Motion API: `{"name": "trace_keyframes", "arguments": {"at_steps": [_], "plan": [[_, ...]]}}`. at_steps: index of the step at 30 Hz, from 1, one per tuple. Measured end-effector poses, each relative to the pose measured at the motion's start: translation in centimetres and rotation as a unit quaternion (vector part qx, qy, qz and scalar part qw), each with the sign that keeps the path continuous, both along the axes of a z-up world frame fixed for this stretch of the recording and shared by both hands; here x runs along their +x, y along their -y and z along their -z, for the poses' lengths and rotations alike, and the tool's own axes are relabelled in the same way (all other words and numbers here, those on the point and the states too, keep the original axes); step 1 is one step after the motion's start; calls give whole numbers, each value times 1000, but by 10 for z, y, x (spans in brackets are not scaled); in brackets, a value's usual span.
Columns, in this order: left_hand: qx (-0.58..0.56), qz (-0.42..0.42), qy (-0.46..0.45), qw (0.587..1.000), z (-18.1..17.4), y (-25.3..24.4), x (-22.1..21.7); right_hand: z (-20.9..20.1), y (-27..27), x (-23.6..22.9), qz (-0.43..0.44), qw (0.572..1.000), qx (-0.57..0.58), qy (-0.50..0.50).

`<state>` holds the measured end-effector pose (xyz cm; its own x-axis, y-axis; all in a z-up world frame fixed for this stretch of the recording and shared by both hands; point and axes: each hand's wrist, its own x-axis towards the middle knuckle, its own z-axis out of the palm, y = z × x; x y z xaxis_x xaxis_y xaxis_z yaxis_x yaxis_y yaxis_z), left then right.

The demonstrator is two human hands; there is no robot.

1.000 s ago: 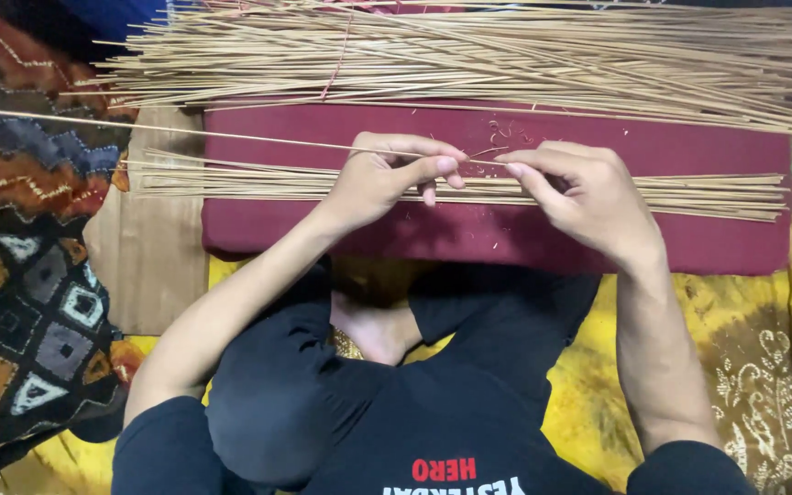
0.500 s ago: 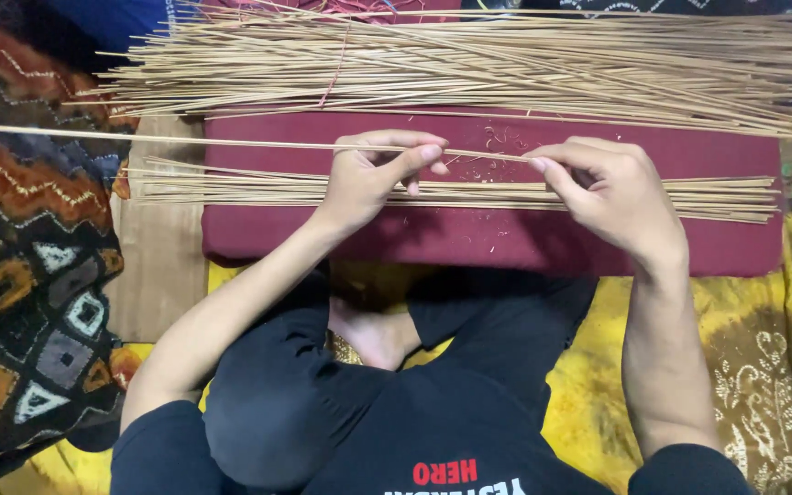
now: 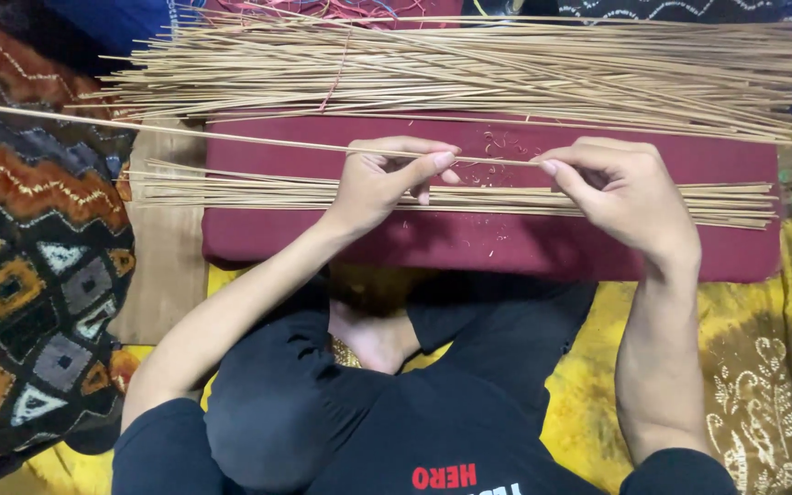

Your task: Weaving thin wooden sticks together with string to create a mat while sitting on the floor.

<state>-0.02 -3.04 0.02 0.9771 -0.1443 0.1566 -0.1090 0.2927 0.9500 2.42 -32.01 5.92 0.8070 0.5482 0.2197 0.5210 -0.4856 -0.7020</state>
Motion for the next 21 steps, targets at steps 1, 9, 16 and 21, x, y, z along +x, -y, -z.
{"name": "trace_keyframes", "arguments": {"at_steps": [1, 9, 16, 21], "plan": [[-1, 1, 1, 1000, -1, 3, -1, -2, -5, -1, 1, 1000, -1, 1], [29, 98, -29, 994, -10, 8, -12, -6, -34, -16, -33, 999, 13, 31], [19, 49, -14, 999, -11, 19, -6, -1, -10, -9, -4, 998, 18, 52], [2, 53, -32, 998, -10, 21, -2, -5, -11, -17, 14, 998, 24, 54]]}}
